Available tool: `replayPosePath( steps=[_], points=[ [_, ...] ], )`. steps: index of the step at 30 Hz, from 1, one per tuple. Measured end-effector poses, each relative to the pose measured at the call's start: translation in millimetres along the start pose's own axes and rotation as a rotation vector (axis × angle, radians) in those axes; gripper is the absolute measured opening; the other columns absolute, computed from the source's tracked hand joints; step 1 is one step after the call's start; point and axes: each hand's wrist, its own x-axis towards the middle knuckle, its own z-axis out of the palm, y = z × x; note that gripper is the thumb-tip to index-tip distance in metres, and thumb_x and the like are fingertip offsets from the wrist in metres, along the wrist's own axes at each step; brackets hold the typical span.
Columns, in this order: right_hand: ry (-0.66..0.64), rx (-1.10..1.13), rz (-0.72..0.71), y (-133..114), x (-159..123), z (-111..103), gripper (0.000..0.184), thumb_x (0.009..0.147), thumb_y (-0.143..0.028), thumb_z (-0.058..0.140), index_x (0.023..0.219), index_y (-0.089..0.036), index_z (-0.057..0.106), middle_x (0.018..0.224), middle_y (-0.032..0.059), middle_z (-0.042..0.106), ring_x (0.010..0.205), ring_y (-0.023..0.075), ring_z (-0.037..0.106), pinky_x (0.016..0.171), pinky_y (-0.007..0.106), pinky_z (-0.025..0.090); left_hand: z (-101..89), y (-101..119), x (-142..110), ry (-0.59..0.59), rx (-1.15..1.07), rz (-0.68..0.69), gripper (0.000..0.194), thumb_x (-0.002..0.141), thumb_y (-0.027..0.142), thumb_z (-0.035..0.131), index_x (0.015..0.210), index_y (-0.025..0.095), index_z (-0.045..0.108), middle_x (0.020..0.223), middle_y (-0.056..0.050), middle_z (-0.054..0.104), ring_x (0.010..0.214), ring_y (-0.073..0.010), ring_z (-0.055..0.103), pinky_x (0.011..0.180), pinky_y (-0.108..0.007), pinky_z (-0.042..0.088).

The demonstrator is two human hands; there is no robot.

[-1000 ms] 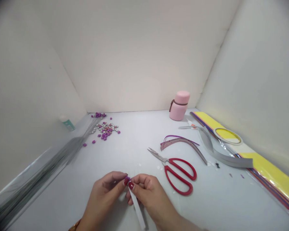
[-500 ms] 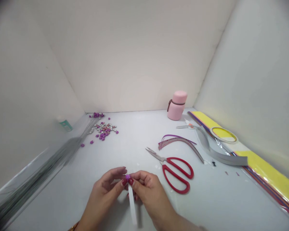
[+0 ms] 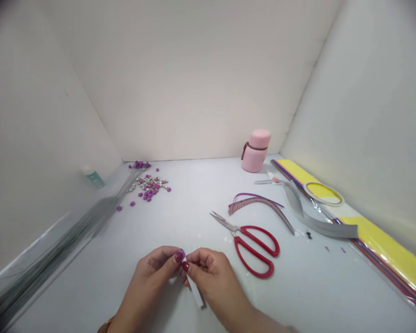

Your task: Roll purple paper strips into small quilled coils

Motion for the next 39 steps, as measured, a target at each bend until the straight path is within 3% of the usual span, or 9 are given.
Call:
replayPosePath(
  steps=[6,10,13,16,20,25,30,35,39],
  points=[
    [-0.031,0.029,0.005,0,-1,1,0.024,0.07,-0.035,0.064,0.067,-0.012,0.062,0.057,-0.0012,0.057,0.053,0.0086,0.047,0.051,0.019,0.033,-4.0,-2,-1,0.075,0.304,0.135,0.014,0.076,0.026,0.058,0.074,0.014,0.065,0.063,-0.004,0.067,0.059,-0.0155,0.061,0.057,-0.024,0.048],
    [-0.026,0.079,0.034,1,1,1,0.026,0.071,-0.037,0.064,0.069,-0.011,0.063,0.055,-0.0016,0.055,0.048,0.0066,0.043,0.048,0.018,0.031,-6.9,1,-3,0.079,0.565,0.382,0.011,0.077,0.021,0.056,0.075,0.017,0.067,0.072,-0.004,0.069,0.067,-0.0165,0.063,0.064,-0.024,0.049],
    [0.012,0.108,0.013,0,2,1,0.026,0.069,-0.037,0.065,0.068,-0.011,0.062,0.051,-0.0034,0.051,0.046,0.0056,0.04,0.047,0.017,0.029,-8.0,1,-4,0.001,0.673,0.56,0.015,0.077,0.016,0.054,0.083,0.019,0.067,0.084,-0.006,0.07,0.08,-0.0177,0.063,0.074,-0.026,0.048],
    [0.025,0.138,0.025,-1,2,0,0.027,0.07,-0.037,0.065,0.072,-0.01,0.063,0.052,-0.0025,0.053,0.047,0.0061,0.041,0.047,0.018,0.03,-7.9,1,-3,-0.033,0.589,0.5,0.018,0.078,0.016,0.052,0.09,0.02,0.066,0.092,-0.007,0.068,0.086,-0.0185,0.062,0.078,-0.028,0.047],
    [0.002,0.132,0.035,-3,2,0,0.025,0.07,-0.035,0.064,0.073,-0.01,0.064,0.054,-0.0021,0.055,0.047,0.0056,0.042,0.047,0.017,0.031,-6.9,4,0,-0.012,0.36,0.264,0.015,0.078,0.025,0.055,0.085,0.017,0.066,0.078,-0.006,0.067,0.068,-0.0161,0.063,0.064,-0.025,0.051],
    [-0.012,0.132,0.054,-1,1,0,0.024,0.069,-0.034,0.066,0.071,-0.011,0.064,0.055,-0.0012,0.058,0.048,0.0064,0.047,0.049,0.017,0.034,-5.2,7,2,-0.031,0.32,0.282,0.011,0.075,0.024,0.059,0.072,0.015,0.065,0.071,-0.003,0.06,0.063,-0.014,0.059,0.058,-0.022,0.048],
    [-0.008,0.089,0.107,5,1,-2,0.024,0.069,-0.035,0.064,0.071,-0.011,0.062,0.058,0.0008,0.061,0.051,0.0088,0.052,0.049,0.019,0.035,-4.9,1,0,0.002,0.224,0.173,0.011,0.077,0.024,0.055,0.075,0.015,0.061,0.061,-0.002,0.062,0.056,-0.0145,0.06,0.056,-0.024,0.049],
    [-0.038,0.09,0.104,5,1,-1,0.023,0.072,-0.034,0.061,0.069,-0.011,0.06,0.062,0.0032,0.063,0.05,0.0087,0.052,0.047,0.019,0.032,-5.1,-1,-2,0.12,0.38,0.275,0.01,0.077,0.021,0.053,0.075,0.016,0.062,0.069,-0.004,0.065,0.061,-0.0155,0.061,0.057,-0.025,0.048],
    [-0.06,0.215,0.121,0,-1,1,0.025,0.07,-0.036,0.065,0.071,-0.011,0.06,0.063,0.0032,0.063,0.054,0.0097,0.054,0.053,0.02,0.036,-5.9,5,-5,0.083,0.581,0.459,0.012,0.078,0.014,0.051,0.073,0.018,0.062,0.071,-0.003,0.064,0.065,-0.0149,0.06,0.061,-0.024,0.047]
  ],
)
